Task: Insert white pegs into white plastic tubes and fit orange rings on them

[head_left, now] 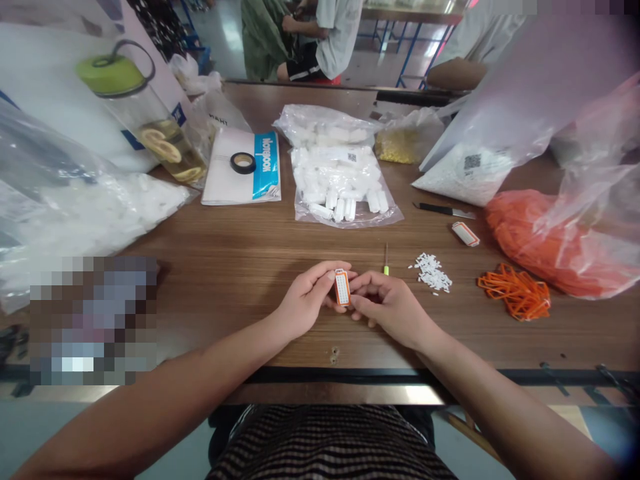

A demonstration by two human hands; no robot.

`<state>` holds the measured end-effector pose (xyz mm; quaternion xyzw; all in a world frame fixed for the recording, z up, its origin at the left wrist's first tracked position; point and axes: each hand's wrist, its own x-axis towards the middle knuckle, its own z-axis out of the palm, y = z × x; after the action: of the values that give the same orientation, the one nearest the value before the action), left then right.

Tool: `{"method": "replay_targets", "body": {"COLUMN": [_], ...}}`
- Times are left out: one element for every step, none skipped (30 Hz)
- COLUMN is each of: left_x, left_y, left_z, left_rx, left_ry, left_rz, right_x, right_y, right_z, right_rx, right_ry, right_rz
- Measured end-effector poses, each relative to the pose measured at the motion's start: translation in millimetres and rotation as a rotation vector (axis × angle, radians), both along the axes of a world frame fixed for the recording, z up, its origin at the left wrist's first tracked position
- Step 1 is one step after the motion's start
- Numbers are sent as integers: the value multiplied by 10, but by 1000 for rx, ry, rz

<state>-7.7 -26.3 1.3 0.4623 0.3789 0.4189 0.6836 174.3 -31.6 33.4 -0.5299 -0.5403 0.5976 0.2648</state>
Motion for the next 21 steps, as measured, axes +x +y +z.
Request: {"method": "replay_targets", "body": {"left_x": [0,0,-1,-2,-3,-5,-7,-8,-10,-10,-10,-10,-9,-8,-7,-7,-6,-5,-4,-3,-1], "left_y": [2,4,6,7,9,10,11,11,10,9,7,6,4,4,3,4,4,4,4,4,3], "left_z": [-1,-3,-4,-4,-3,-2,1,4,8,10,11,11,10,8,5,4,3,4,7,10,13], "left_rx": [-2,-3,-2,-1,1,3,5,7,10,13,15,17,18,20,22,24,26,26,21,13,2], "left_ry": [-11,-22,-29,-30,-28,-23,-16,-9,-2,4,8,11,13,13,12,11,12,14,15,14,10], "left_rz": [5,4,0,-5,-8,-10,-12,-14,-15,-15,-16,-16,-15,-14,-14,-14,-13,-11,-9,-7,-5], "right_x": [0,2,6,10,14,17,19,21,22,23,24,24,25,25,25,24,23,21,20,19,17], "right_y": [7,14,21,27,32,35,37,37,35,32,29,26,24,23,23,24,25,25,25,23,20], "right_z": [3,2,-2,-9,-18,-28,-39,-49,-60,-69,-78,-85,-89,-90,-89,-86,-81,-76,-71,-69,-70], "right_rx": [-29,-48,-59,-66,-70,-74,-76,-76,-75,-71,-65,-60,-55,-53,-52,-54,-57,-58,-58,-54,-47], "right_ry": [18,35,49,59,66,72,79,85,89,92,93,93,92,91,90,91,90,88,85,83,81], "right_rz": [0,1,0,1,0,-1,-3,-6,-7,-7,-9,-10,-11,-11,-11,-9,-6,-5,-5,-5,-6]}}
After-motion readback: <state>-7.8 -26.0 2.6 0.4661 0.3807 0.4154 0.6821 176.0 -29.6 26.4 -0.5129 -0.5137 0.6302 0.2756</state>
